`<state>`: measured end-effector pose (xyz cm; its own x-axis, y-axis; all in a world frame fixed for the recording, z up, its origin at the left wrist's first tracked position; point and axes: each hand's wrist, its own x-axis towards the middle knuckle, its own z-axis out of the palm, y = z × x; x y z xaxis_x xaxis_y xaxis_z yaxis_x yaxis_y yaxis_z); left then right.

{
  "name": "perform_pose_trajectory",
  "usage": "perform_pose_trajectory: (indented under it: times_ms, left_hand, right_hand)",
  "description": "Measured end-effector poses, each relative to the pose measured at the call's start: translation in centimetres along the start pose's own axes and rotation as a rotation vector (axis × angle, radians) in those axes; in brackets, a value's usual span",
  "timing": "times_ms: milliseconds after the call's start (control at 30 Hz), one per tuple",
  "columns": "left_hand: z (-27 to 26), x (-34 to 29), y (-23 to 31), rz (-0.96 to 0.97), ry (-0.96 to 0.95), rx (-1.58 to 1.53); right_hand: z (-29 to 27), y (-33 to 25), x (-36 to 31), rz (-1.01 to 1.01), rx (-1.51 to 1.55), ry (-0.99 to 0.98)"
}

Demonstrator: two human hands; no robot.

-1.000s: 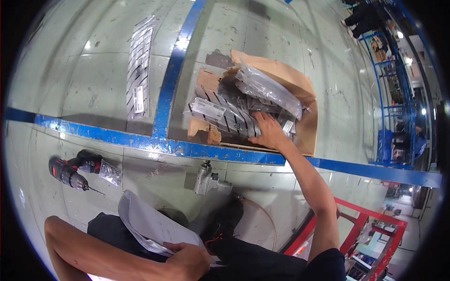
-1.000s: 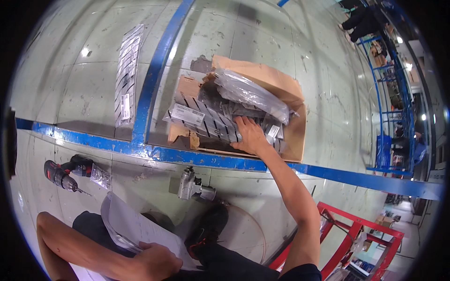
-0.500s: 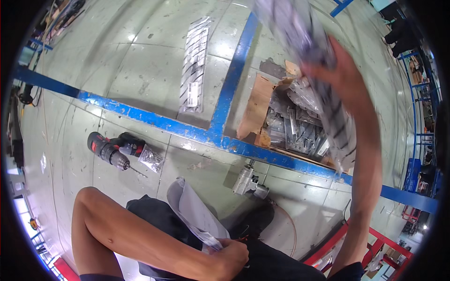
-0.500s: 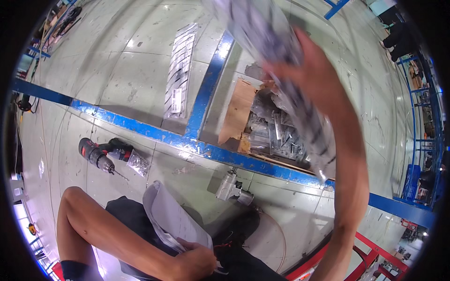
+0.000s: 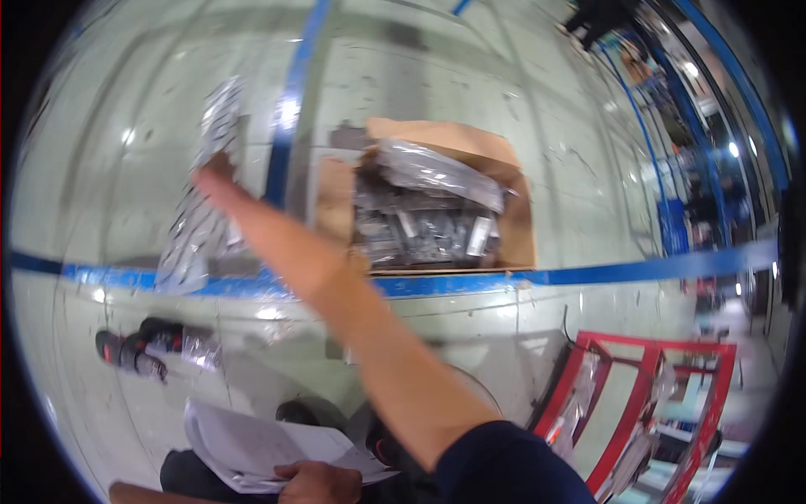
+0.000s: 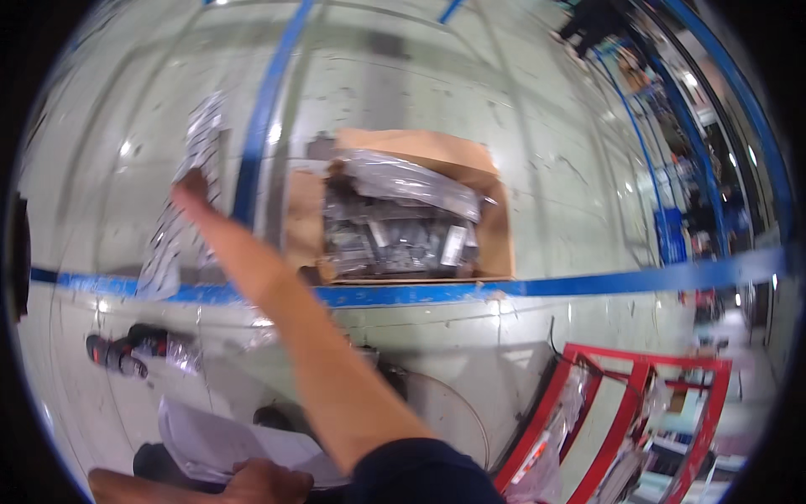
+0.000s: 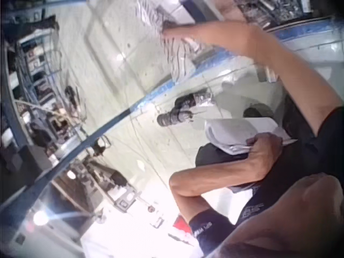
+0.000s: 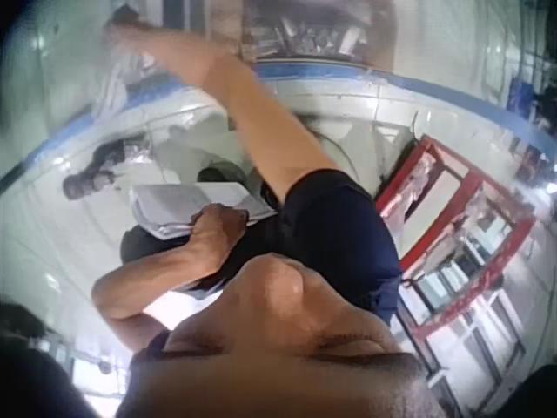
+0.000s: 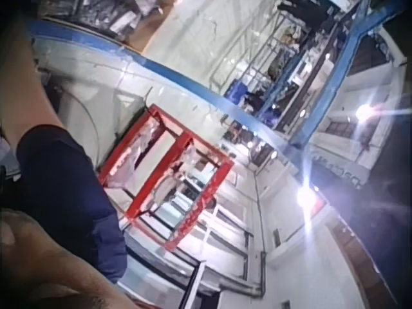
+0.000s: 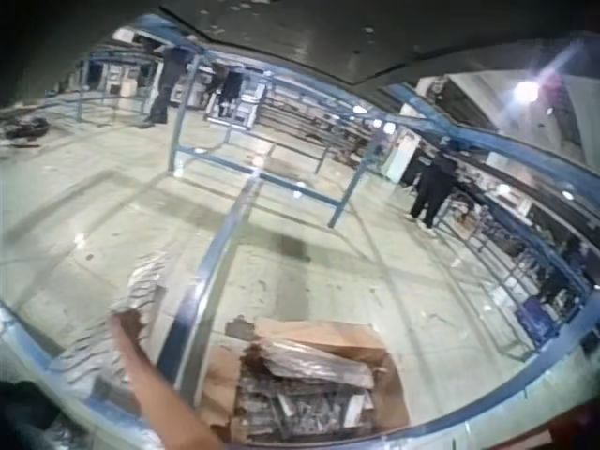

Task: The person sorts metal parts from a box by hand, cross-referencing them with a technical manual.

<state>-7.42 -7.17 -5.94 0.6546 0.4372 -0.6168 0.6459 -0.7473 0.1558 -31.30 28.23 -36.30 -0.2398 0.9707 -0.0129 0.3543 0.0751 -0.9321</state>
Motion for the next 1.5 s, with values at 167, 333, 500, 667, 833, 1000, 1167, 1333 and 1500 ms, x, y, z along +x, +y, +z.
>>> perform_pose_trajectory:
  times_ms: [167, 333, 500, 667, 833, 1000, 1167, 1333, 1500]
  left_hand:
    - [0.8, 1.5, -2.1, 0.062, -0.002, -0.189]
    - [2.7, -0.8, -1.3, -0.054, 0.036, -0.276]
    - [0.3, 0.8, -2.7, 0.054, -0.028, -0.191]
    - [-0.6, 1.2, -4.6, 0.115, -0.078, -0.21]
    - [-0.7, 3.3, -6.1, 0.154, -0.055, -0.247]
    - [-2.6, 4.0, -7.3, 0.139, -0.043, -0.318]
    - [-2.1, 4.4, -7.7, 0.135, -0.016, -0.34]
    - [-1.8, 5.0, -8.1, 0.138, -0.001, -0.329]
    - [-2.9, 5.7, -8.9, 0.143, -0.054, -0.324]
  right_hand:
    - [-2.5, 1.8, -1.8, 0.156, 0.075, 0.18]
    - [-16.4, -7.5, -4.3, -0.556, 0.381, -0.237]
    - [-43.5, 0.2, -0.8, -0.746, -0.521, -0.021]
    - [-52.1, 9.8, -2.3, -0.623, -1.042, -0.048]
    - [-55.2, 13.1, 0.5, -0.338, -1.183, -0.308]
    - [-57.5, 5.6, 2.2, -0.367, -0.806, -0.431]
    - [-60.0, 1.8, 1.9, -0.37, -0.928, -0.29]
    - [-58.8, 5.2, 2.3, -0.208, -0.784, -0.281]
    - [-55.9, 9.0, 2.5, -0.398, -0.94, -0.05]
